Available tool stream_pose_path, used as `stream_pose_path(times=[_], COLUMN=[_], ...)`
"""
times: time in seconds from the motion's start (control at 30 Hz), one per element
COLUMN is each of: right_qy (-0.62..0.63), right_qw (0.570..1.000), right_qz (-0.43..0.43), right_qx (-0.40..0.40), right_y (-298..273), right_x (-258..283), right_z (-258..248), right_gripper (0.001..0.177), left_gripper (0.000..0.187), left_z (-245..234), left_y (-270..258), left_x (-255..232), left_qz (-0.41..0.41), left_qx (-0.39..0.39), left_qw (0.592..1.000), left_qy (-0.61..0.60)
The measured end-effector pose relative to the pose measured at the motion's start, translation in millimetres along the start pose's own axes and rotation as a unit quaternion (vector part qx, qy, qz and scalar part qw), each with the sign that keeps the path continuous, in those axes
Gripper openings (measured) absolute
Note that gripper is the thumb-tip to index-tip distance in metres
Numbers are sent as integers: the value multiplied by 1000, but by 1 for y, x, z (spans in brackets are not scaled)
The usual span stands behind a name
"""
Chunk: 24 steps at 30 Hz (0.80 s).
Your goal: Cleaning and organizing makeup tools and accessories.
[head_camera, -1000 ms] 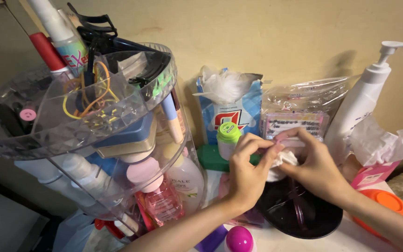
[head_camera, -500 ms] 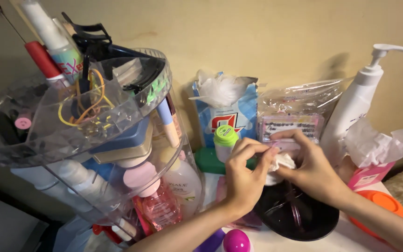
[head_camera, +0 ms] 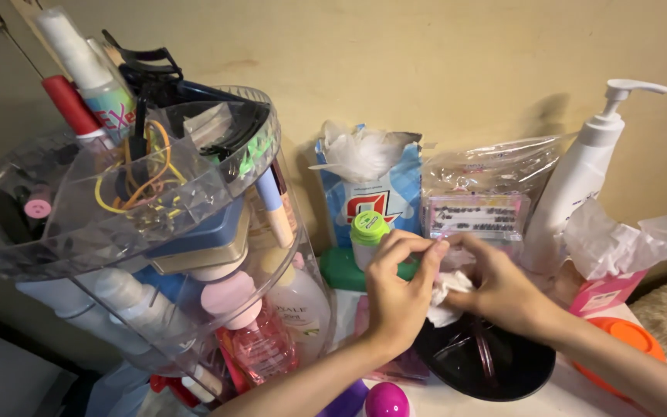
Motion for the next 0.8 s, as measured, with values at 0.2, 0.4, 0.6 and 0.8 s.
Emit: stream_pose_path(times=[0.2,0.4,0.6,0.8], right_qy=[16,-1,-16,-16], right_qw=[1000,1000,999,998], right_qz=[-9,-17,-28,42], right_qx=[-1,22,-9,45], right_y=[-1,2,-2,2], right_x=[15,-5,18,-4], right_z=[-5,1,0,-1], right_gripper=[61,62,60,59], left_gripper=[15,15,18,18], left_z=[4,1,3,3], left_y=[-1,0,-2,-2], left_x=[5,9,7,8], left_qz=[-27,-44,-38,-44], left_qx=[19,-2,20,12], left_qw=[999,999,999,998], left_qy=[-19,-32,-31,-34])
Point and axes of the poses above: each hand's wrist, its own y-axis towards the middle knuckle, its own z-axis out of the palm, x = y × z, the point moved 4 cm from there along y, towards the middle knuckle, and after that the axes turned 8 degrees about -x, right-handed, at the moved point
